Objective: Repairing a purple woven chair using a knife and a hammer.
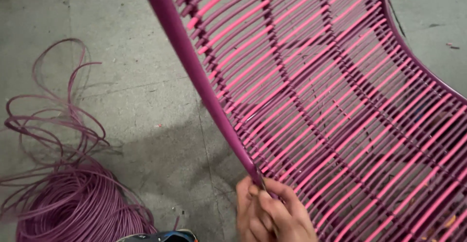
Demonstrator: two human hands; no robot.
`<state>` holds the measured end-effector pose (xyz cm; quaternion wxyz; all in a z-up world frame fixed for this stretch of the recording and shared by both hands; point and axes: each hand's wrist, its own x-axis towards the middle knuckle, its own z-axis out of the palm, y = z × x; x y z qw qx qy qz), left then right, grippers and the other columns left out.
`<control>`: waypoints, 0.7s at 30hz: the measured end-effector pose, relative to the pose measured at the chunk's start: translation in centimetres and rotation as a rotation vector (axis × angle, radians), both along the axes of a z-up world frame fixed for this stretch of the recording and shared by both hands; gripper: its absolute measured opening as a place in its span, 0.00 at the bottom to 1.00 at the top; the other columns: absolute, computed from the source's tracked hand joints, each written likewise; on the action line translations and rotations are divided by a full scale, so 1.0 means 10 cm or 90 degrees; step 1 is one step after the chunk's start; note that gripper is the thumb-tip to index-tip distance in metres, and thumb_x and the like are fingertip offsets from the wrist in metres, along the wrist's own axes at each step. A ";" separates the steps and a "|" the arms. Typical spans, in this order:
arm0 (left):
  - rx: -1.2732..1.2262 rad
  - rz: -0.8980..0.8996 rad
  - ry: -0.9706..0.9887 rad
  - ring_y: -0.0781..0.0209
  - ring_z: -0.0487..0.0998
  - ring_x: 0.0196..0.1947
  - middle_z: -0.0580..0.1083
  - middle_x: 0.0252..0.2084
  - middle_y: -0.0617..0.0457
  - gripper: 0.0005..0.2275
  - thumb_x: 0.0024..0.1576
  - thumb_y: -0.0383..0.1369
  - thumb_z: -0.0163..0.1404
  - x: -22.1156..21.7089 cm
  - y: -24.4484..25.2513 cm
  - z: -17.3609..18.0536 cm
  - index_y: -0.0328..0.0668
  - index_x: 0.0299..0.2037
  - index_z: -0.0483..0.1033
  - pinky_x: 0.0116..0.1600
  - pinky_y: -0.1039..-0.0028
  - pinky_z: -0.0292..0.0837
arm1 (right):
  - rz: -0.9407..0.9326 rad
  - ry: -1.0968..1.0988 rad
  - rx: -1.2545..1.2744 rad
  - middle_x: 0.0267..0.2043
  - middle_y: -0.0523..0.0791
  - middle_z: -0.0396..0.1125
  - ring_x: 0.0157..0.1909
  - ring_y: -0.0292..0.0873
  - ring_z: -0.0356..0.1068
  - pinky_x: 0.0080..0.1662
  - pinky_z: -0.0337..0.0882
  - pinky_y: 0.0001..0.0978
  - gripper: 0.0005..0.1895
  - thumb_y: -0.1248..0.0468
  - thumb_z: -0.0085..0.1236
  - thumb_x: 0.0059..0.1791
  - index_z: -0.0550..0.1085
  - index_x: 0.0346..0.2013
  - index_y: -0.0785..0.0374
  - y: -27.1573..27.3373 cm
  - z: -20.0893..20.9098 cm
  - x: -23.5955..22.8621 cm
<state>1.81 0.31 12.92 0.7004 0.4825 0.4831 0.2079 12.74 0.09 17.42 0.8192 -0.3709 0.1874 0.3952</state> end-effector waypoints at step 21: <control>-0.152 -0.018 -0.275 0.68 0.80 0.37 0.79 0.40 0.51 0.34 0.53 0.26 0.58 0.74 0.88 0.75 0.39 0.70 0.55 0.42 0.78 0.78 | 1.206 -0.988 -0.945 0.15 0.35 0.72 0.16 0.32 0.73 0.27 0.74 0.26 0.12 0.56 0.52 0.52 0.83 0.31 0.45 1.01 2.11 1.00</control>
